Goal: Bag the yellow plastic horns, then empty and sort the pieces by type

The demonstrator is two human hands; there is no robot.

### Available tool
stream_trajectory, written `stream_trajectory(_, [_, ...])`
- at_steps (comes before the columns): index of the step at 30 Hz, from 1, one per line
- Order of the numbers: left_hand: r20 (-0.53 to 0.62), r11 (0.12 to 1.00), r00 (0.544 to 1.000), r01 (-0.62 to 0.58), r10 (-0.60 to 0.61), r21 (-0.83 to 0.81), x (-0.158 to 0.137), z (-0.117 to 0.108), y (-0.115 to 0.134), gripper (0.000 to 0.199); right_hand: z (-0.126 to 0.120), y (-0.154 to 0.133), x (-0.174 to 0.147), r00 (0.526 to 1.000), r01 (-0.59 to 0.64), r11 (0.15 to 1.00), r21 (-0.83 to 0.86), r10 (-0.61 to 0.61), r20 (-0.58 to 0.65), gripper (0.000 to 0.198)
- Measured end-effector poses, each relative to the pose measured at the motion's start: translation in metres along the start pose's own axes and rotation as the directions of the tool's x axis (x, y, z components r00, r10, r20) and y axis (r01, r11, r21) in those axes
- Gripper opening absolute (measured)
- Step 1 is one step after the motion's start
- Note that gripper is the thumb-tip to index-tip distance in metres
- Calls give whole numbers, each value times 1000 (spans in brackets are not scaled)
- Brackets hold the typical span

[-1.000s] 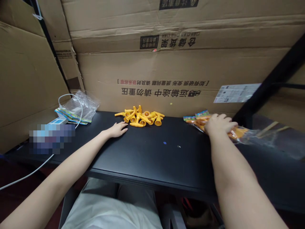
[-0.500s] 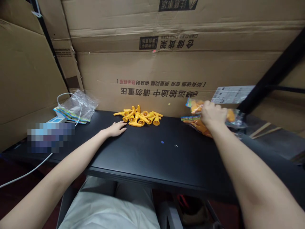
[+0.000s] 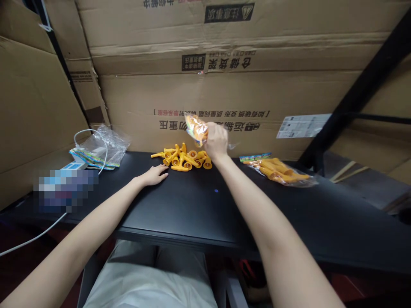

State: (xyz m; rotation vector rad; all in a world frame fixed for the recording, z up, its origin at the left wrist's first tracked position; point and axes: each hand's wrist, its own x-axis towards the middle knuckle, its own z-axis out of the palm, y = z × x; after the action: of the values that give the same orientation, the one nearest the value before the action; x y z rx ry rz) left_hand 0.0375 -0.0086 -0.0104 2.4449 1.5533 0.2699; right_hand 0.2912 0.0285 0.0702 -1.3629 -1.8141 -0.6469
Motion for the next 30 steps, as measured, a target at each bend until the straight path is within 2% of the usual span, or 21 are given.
stream_trajectory(3, [-109,996,994,-5,-4,-84,1,-1,-1,50,27,-9,-14,982,164,978,127,-174,76,45])
stream_trajectory(6, [-253,976,966,-8,-48,-218,4,-4,0,55,47,-5,-31,916,289,927,239,-340,213,50])
stream_trajectory(8, [-324,957,939,15,-113,-290,8,-6,3,63,57,4,-42,897,279,918,282,-354,264,49])
stream_trajectory(10, [-374,946,913,38,-164,-323,12,-10,6,77,64,16,-50,903,231,924,304,-319,286,51])
stream_trajectory(13, [-387,970,915,18,-114,-243,18,-16,10,92,69,33,-57,907,190,926,325,-293,304,57])
stream_trajectory(15, [-350,994,936,-13,-26,-107,22,-20,13,88,69,39,-59,900,194,926,325,-300,318,60])
stream_trajectory(17, [-308,998,950,-43,53,40,26,-24,16,76,65,41,-60,893,198,931,305,-300,335,63])
stream_trajectory(20, [-257,981,960,-65,112,182,31,-27,20,57,57,39,-61,891,214,944,252,-294,346,67])
stream_trajectory(26, [-241,973,968,-13,70,231,39,-41,26,39,30,34,-65,865,387,905,174,-422,272,59])
stream_trajectory(30, [-307,990,952,34,10,138,45,-54,26,35,18,34,-70,860,452,882,134,-471,199,47])
